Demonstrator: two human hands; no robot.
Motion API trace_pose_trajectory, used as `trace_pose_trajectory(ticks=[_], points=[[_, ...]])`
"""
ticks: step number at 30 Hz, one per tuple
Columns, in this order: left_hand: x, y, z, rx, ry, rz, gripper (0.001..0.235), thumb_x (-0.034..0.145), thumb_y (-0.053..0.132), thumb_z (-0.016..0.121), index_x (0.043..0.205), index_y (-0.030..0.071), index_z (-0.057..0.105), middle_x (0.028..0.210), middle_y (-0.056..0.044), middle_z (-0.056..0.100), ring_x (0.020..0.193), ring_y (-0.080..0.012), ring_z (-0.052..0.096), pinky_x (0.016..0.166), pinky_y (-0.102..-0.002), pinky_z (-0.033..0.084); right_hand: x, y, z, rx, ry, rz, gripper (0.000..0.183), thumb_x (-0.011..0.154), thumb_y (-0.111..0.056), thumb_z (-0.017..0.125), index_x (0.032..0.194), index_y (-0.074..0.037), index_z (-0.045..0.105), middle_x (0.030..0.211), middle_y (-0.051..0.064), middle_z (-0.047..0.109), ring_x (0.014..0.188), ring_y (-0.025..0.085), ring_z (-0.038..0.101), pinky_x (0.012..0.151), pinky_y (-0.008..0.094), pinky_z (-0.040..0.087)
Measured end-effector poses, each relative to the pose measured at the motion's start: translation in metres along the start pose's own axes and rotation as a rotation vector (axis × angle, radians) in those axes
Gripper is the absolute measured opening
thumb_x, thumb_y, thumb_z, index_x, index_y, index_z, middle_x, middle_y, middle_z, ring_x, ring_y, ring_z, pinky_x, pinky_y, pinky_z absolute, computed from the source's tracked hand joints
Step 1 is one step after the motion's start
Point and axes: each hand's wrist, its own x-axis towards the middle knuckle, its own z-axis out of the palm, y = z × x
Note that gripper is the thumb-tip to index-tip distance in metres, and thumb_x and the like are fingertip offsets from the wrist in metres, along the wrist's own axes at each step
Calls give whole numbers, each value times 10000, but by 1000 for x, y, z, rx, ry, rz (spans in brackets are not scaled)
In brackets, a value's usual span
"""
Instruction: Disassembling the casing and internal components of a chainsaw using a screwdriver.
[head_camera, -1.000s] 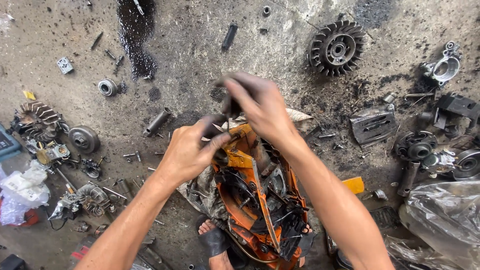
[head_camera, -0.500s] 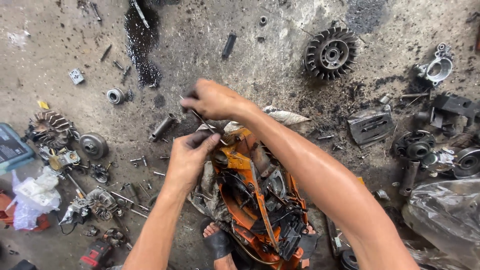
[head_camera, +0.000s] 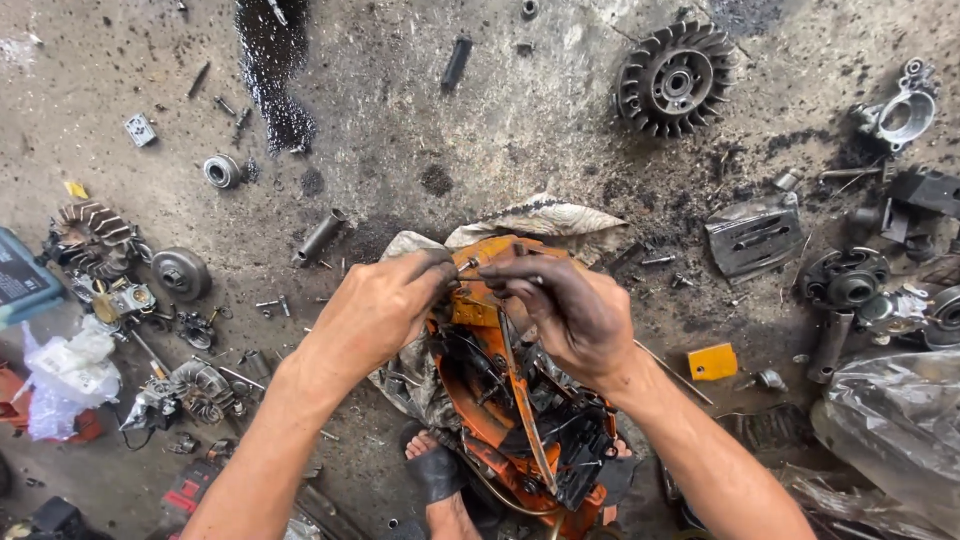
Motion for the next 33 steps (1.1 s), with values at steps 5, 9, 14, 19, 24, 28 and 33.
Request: trace_pose_trajectory(ticks=[5,9,14,19,24,28,33], points=[[10,12,-21,85,-109,21,201,1019,85,529,1064,74,725,989,-107,726,862,-233,752,700,-345,617,-5,-20,9,11,101,-3,131,1010,-57,565,1101,-24,652,1014,158,799,807,225,799,710,333,683],[15,18,-27,157,-190,39,206,1040,102,539,1090,94,738,948,-118,734,849,-214,760,743,-334,633,-21,-15,13,73,163,20,147,1004,-45,567,1124,-12,644,1093,171,782,960,271,785,862,393,667],[23,14,-34,-8,-212,-33,189,1025,89,573,1062,62,757,926,-163,751,832,-251,773,742,-348,643,-30,1,10,-8,197,46,162,1022,-94,578,1100,-40,710,1040,149,810,719,190,754,648,320,643],[30,14,-35,-267,-118,-185,163,998,103,624,1002,31,770,906,-171,753,840,-300,775,741,-390,643,11,-1,13,32,209,125,199,1060,-105,560,1123,-31,734,935,192,796,528,152,639,495,297,568],[30,8,-27,-450,-36,-355,182,982,236,681,1002,87,783,967,-122,782,870,-283,784,730,-384,632,62,-13,15,63,55,316,258,1109,-157,470,1125,-27,692,855,189,732,706,264,722,665,385,617],[19,10,-17,-625,26,-593,534,952,402,698,1315,23,603,1203,-250,693,958,-376,756,732,-454,659,111,17,36,184,-92,322,280,1101,-167,483,1106,18,693,763,156,696,627,216,677,596,350,582],[10,20,2,-1074,341,-953,719,995,504,595,1323,-111,416,1387,-396,451,1052,-450,700,920,-500,606,141,91,100,-105,-716,791,309,945,-381,711,1007,-96,811,789,130,770,739,261,771,657,378,628]])
